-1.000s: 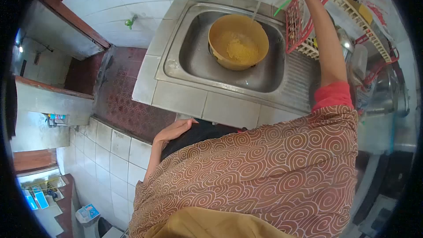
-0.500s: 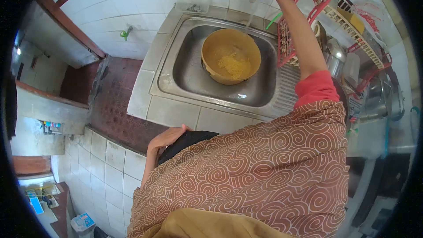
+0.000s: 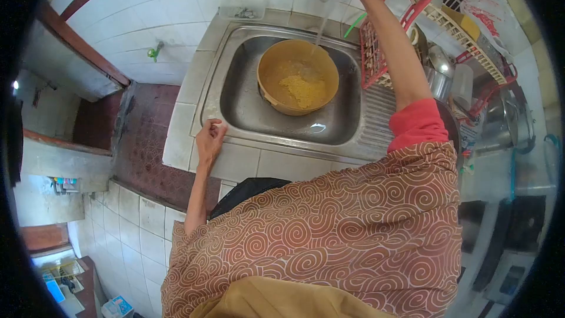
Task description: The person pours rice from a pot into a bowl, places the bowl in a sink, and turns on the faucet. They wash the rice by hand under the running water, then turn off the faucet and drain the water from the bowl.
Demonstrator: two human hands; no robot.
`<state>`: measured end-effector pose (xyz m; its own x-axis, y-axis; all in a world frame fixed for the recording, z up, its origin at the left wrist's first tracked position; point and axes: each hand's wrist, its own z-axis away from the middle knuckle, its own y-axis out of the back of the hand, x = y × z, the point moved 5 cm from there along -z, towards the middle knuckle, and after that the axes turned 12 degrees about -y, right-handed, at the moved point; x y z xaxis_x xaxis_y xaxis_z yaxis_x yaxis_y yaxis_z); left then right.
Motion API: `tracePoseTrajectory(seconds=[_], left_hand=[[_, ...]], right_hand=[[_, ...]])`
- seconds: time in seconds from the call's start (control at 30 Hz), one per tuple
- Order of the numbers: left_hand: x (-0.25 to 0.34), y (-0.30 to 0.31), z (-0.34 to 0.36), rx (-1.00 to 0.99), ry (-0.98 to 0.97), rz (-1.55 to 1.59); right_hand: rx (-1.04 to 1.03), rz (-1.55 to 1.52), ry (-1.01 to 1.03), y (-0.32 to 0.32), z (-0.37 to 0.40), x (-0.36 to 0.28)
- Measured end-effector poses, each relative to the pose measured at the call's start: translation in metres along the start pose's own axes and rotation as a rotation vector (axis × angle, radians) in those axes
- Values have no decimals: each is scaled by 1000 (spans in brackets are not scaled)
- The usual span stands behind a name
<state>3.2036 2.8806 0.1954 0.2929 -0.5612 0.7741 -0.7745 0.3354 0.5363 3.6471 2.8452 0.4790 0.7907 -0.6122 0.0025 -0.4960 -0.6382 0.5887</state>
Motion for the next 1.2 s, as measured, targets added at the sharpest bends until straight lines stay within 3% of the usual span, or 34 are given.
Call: tracePoseTrajectory(seconds=[0.07, 0.2, 0.5, 0.77, 0.97, 1.03, 1.1, 1.2], left_hand=[[-5, 3, 3, 66, 119, 98], [-24, 3, 2, 159, 179, 295], [-27, -2, 3, 130, 204, 315], [-27, 0, 3, 127, 193, 229], [-4, -33, -13, -52, -4, 205], [17, -67, -27, -288, -1, 185], [9, -112, -37, -433, 136, 311], [20, -156, -37, -392, 352, 837]], right_hand=[[53, -46, 61, -3, 1, 1], [129, -85, 157, -5, 0, 1], [0, -104, 176, -6, -5, 3], [-163, -326, 185, -2, -10, 7], [-165, -378, 187, 2, -9, 3], [-227, -397, 185, 1, -8, 7], [-306, -419, 181, -6, -7, 8], [-242, -451, 222, -2, -7, 7]])
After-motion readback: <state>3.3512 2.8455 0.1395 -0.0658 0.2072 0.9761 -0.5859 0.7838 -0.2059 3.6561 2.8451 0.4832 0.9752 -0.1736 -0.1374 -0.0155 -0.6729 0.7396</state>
